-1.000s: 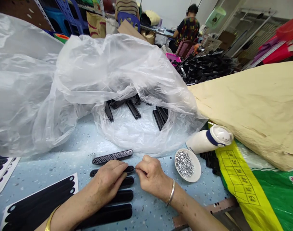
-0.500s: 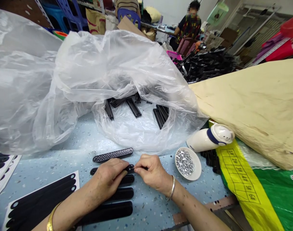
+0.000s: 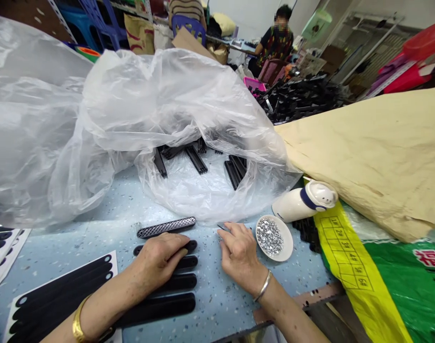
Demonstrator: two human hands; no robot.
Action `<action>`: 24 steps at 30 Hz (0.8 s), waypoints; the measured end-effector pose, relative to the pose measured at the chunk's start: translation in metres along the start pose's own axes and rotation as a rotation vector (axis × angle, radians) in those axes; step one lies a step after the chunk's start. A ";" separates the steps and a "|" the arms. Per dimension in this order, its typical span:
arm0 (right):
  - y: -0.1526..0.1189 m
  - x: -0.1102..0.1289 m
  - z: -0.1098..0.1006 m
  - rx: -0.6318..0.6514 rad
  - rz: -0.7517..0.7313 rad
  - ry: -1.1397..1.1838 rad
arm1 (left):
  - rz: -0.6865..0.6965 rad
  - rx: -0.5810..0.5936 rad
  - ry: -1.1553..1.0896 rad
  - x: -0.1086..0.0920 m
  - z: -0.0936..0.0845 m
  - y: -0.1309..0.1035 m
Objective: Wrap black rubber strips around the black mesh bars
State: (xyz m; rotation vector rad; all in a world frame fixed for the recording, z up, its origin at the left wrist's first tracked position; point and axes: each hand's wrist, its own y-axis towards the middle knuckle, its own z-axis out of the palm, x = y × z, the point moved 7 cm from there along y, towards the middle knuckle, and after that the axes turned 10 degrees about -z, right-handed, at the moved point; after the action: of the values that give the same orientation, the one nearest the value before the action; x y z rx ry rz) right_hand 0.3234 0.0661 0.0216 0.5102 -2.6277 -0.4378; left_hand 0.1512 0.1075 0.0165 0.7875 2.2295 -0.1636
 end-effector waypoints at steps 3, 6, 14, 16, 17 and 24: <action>0.014 0.013 0.006 0.015 0.043 0.181 | -0.014 0.009 0.008 0.000 0.000 0.000; 0.023 0.017 0.027 0.045 0.217 0.491 | -0.020 0.029 0.016 0.000 0.001 0.001; 0.018 0.008 0.061 0.133 0.603 0.875 | -0.035 0.081 0.031 0.003 0.008 0.002; 0.018 0.007 0.062 0.141 0.647 0.905 | -0.045 0.091 0.037 0.002 0.008 0.002; 0.018 0.006 0.063 0.142 0.669 0.917 | -0.051 0.094 0.043 0.002 0.007 0.002; 0.017 0.004 0.068 0.133 0.740 0.964 | 0.078 -0.021 0.086 -0.002 -0.026 -0.019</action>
State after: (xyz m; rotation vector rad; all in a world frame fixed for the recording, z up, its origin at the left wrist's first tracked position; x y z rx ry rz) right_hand 0.2840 0.0948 -0.0286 -0.2135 -1.7117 0.1981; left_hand 0.1248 0.1007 0.0341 0.8838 2.2730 -0.0701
